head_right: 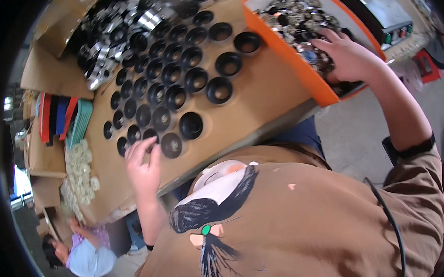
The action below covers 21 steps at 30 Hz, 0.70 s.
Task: The recorder is assembling small metal components into black rubber or plastic gasket frames.
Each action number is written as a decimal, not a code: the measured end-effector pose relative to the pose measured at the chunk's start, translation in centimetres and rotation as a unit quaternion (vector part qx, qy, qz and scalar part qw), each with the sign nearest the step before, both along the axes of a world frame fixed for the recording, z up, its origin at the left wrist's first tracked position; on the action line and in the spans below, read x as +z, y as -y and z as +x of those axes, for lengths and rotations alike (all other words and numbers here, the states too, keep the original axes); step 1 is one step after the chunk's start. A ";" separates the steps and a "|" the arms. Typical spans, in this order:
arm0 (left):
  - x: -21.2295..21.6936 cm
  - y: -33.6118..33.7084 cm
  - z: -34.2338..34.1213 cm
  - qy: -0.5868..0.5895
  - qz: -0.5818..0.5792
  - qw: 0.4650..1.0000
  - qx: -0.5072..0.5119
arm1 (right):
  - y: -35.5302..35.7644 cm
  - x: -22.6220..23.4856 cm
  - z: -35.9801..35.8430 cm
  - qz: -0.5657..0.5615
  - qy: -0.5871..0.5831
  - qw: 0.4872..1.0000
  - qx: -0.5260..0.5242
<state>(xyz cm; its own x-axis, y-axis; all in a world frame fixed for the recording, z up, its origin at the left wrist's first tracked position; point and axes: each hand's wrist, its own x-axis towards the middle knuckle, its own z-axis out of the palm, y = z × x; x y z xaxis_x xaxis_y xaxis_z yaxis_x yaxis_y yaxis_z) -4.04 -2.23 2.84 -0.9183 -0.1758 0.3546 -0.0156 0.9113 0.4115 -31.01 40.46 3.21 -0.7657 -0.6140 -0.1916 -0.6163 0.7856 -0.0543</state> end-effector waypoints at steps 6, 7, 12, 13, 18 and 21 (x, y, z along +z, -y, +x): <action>-0.3 -0.5 1.5 -0.016 0.005 1.000 0.012 | 0.3 -0.1 -0.7 -0.020 0.024 0.999 -0.040; -0.4 -0.6 1.6 -0.019 0.007 1.000 0.010 | 0.0 -0.3 -0.7 -0.024 0.022 0.999 -0.038; -0.3 -0.6 2.1 -0.034 0.009 0.999 0.000 | -0.5 -0.6 -1.7 -0.053 0.015 0.998 -0.035; -0.4 -0.5 2.3 -0.038 0.013 0.999 0.000 | -1.4 -1.6 -2.6 -0.106 -0.010 0.993 -0.050; -0.2 -0.8 2.5 -0.043 0.011 0.999 -0.002 | -1.5 -1.6 -3.0 -0.239 -0.034 0.965 -0.105; 0.3 -1.3 2.0 -0.055 0.002 0.998 -0.012 | -0.6 0.9 -2.6 -0.330 0.061 0.914 -0.226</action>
